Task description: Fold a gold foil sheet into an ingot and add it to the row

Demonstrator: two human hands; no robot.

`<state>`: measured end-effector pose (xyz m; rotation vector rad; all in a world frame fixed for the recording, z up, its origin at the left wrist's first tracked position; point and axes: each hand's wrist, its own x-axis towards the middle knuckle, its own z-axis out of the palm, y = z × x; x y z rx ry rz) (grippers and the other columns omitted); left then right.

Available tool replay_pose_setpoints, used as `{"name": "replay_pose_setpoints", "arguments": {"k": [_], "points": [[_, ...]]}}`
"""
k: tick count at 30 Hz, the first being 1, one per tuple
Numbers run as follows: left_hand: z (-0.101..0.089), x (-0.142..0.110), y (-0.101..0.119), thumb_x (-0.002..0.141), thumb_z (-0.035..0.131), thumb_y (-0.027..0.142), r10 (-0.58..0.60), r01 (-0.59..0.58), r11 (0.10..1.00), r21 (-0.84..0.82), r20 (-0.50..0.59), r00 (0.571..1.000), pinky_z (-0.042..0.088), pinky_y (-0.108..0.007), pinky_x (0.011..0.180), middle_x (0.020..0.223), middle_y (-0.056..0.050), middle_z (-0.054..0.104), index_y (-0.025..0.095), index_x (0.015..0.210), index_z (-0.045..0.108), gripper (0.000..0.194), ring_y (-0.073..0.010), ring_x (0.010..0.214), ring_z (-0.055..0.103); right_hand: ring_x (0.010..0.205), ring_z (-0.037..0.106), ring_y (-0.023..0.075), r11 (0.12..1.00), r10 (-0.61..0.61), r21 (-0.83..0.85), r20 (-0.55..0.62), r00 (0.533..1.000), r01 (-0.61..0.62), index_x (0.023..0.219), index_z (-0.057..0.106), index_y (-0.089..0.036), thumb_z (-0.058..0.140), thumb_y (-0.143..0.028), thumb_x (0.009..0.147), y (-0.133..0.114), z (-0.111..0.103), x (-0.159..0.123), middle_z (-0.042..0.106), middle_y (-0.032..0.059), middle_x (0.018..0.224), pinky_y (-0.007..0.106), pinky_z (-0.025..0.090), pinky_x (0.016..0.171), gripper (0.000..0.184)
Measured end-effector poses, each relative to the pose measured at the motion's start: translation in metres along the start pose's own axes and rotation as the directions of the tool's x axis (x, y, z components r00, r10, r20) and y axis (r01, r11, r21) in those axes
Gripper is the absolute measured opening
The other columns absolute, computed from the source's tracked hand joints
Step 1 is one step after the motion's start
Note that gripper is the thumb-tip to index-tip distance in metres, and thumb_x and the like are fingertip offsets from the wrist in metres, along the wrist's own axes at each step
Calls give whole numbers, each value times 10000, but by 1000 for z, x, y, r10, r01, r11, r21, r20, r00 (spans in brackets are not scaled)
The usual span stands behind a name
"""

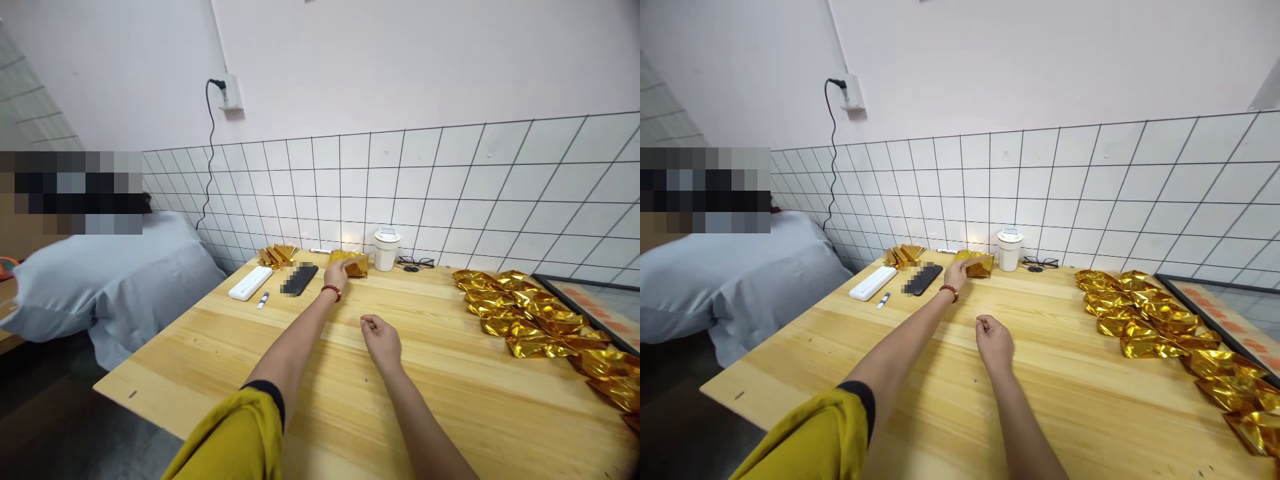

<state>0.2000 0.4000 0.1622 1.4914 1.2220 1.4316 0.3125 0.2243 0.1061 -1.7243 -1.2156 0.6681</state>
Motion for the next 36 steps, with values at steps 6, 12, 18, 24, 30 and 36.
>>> {"name": "replay_pose_setpoints", "arguments": {"k": [6, 12, 18, 24, 30, 36], "points": [[-20, -58, 31, 829, 652, 394, -116, 152, 908, -390, 116, 987, 518, -302, 703, 880, -74, 724, 163, 953, 695, 266, -177, 738, 652, 598, 587, 157, 875, 29, 478, -214, 976, 79, 1088, 659, -211, 537, -632, 775, 3, -1, 8, 700, 25, 844, 283, 469, 542, 538], [-44, -113, 16, 660, 843, 328, -288, 391, 679, -621, 265, 920, 510, -242, 600, 790, -44, 727, 149, 898, 696, 333, -124, 618, 646, 628, 582, 159, 717, 138, 696, -186, 973, 31, 993, 645, -183, 479, -796, 742, 2, -7, 11, 662, 29, 803, 267, 467, 498, 682], [-55, -123, -3, 681, 833, 284, -316, 451, 636, -626, 323, 892, 537, -265, 619, 773, -57, 732, 131, 915, 702, 309, -138, 628, 661, 522, 461, 110, 680, 131, 731, -180, 975, 43, 835, 663, -165, 695, -714, 627, 1, -11, 10, 547, -35, 580, 228, 367, 448, 588], [-54, -123, -6, 570, 895, 267, -265, 481, 629, -611, 413, 871, 561, -327, 755, 928, -88, 757, 138, 978, 713, 465, -180, 777, 696, 459, 396, 84, 727, 103, 686, -140, 985, 22, 820, 681, -145, 806, -592, 543, -6, -13, 5, 514, -55, 485, 224, 307, 445, 541], [-53, -124, -10, 482, 882, 134, -242, 467, 640, -610, 416, 876, 518, -340, 848, 952, -91, 761, 129, 976, 730, 517, -203, 867, 699, 431, 371, 74, 689, 126, 724, -179, 976, 44, 716, 626, -165, 788, -605, 590, -4, -16, 5, 478, -64, 440, 214, 278, 429, 486], [-59, -126, -5, 490, 798, 132, -250, 482, 645, -593, 432, 866, 498, -300, 781, 892, -81, 765, 127, 916, 755, 429, -195, 811, 687, 412, 302, 44, 559, 179, 827, -187, 966, 56, 772, 631, -156, 769, -637, 600, -3, -25, 8, 475, -80, 515, 199, 182, 384, 529]]}}
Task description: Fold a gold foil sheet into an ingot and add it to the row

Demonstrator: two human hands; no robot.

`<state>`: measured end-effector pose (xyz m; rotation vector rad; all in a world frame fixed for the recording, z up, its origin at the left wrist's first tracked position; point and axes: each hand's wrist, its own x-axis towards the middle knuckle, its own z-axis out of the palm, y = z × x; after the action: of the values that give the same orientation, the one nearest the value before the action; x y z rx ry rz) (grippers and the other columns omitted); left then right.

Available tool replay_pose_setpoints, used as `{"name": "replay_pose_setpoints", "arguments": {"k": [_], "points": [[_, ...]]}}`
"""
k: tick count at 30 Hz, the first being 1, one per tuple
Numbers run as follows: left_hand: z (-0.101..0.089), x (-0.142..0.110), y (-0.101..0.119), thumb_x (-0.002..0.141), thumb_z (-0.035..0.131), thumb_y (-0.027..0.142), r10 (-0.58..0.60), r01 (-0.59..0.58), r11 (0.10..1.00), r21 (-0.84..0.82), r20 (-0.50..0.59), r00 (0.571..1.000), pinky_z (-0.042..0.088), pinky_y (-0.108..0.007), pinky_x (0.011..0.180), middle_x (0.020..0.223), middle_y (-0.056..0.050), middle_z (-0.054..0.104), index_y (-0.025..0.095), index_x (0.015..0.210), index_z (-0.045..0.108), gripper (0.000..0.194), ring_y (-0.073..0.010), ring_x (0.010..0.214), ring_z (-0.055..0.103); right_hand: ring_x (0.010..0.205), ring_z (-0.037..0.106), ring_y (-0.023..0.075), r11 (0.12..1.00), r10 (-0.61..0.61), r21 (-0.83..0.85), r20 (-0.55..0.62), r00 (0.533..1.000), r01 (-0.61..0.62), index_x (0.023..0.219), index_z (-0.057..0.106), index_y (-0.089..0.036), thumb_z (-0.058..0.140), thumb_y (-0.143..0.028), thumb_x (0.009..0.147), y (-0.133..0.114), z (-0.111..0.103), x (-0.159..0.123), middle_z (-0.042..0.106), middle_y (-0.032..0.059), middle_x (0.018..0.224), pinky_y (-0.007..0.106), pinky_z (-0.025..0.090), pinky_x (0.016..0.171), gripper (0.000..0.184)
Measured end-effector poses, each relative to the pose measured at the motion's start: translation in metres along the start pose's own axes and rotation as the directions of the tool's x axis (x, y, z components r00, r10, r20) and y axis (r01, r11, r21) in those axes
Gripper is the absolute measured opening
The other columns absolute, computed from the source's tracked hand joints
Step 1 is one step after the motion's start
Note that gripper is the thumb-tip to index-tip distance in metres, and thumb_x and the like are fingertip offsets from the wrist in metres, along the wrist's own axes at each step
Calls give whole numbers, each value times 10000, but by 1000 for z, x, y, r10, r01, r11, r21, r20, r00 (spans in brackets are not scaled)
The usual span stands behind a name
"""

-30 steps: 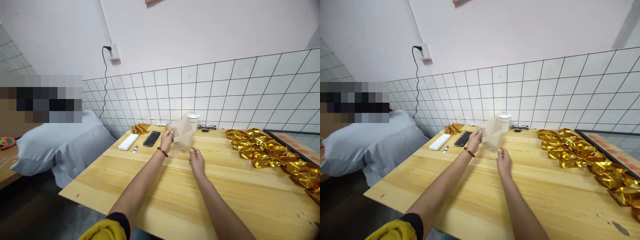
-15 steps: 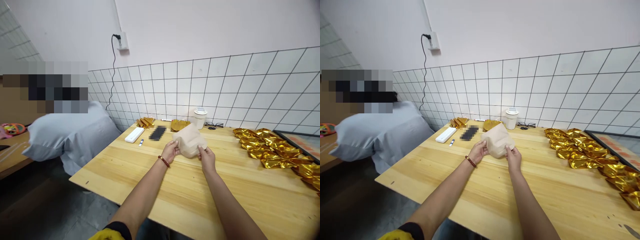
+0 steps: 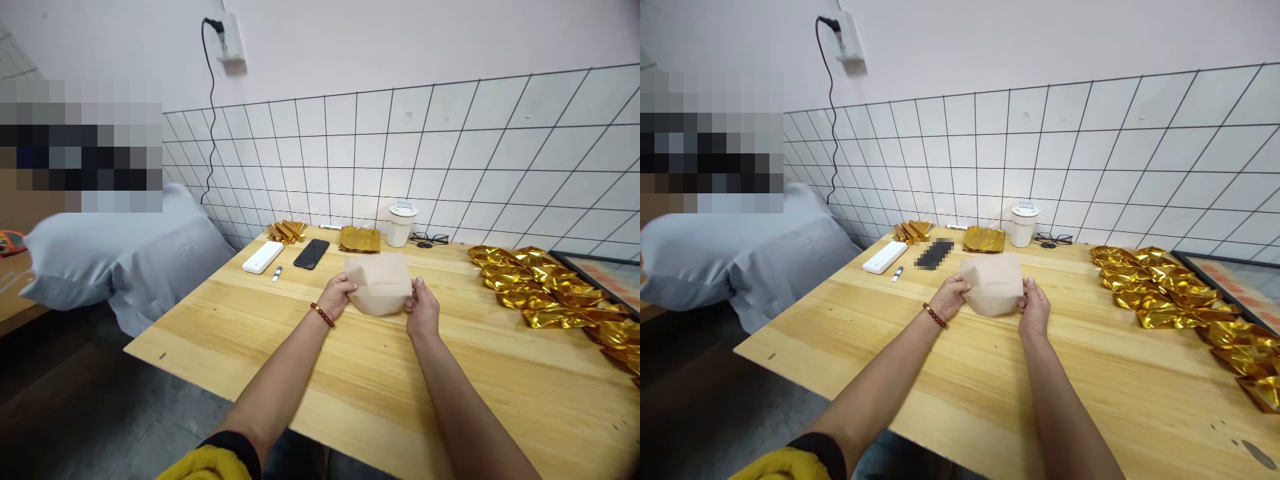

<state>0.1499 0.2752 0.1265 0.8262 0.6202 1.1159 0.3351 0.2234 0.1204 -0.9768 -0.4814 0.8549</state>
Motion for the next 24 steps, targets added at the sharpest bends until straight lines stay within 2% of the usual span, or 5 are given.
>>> {"name": "replay_pose_setpoints", "arguments": {"k": [5, 9, 12, 19, 24], "points": [[3, -3, 3, 480, 841, 196, 11, -11, 1000, -15, -1, 1000, 498, -294, 761, 907, -85, 770, 129, 939, 759, 472, -202, 799, 687, 382, 274, 43, 999, 24, -28, 100, 995, -21, 652, 562, -177, 751, -658, 622, -2, -1, -3, 432, -85, 470, 209, 184, 362, 519], [4, -4, 4, 475, 894, 231, 39, -39, 999, -17, -11, 999, 500, -310, 817, 946, -87, 769, 139, 986, 750, 539, -209, 847, 689, 587, 597, 159, 992, 51, -122, 176, 983, -29, 782, 704, -166, 855, -482, 538, 2, 2, -6, 683, 10, 647, 268, 471, 508, 427], [5, -6, 4, 498, 914, 278, 3, -4, 1000, 18, 61, 998, 504, -315, 820, 951, -105, 765, 131, 1002, 744, 552, -207, 839, 689, 795, 680, 220, 995, 50, -99, 150, 987, -35, 863, 752, -162, 861, -412, 530, 4, 4, -5, 763, 54, 840, 348, 560, 728, 431], [1, -4, -3, 436, 943, 287, -66, 62, 994, 93, 40, 997, 503, -311, 779, 812, -86, 754, 110, 825, 751, 468, -175, 718, 671, 756, 634, 158, 1000, 28, 6, 37, 999, -28, 881, 739, -141, 811, -358, 589, 7, 3, -1, 748, 40, 828, 271, 523, 700, 371], [-3, 3, -7, 456, 921, 249, -15, 15, 1000, 1, -16, 1000, 524, -333, 811, 835, -104, 762, 108, 833, 746, 439, -200, 773, 694, 489, 370, 61, 985, -151, 40, -265, 952, 167, 749, 618, -177, 734, -332, 666, -26, 15, -2, 556, -46, 608, 209, 261, 417, 211]]}}
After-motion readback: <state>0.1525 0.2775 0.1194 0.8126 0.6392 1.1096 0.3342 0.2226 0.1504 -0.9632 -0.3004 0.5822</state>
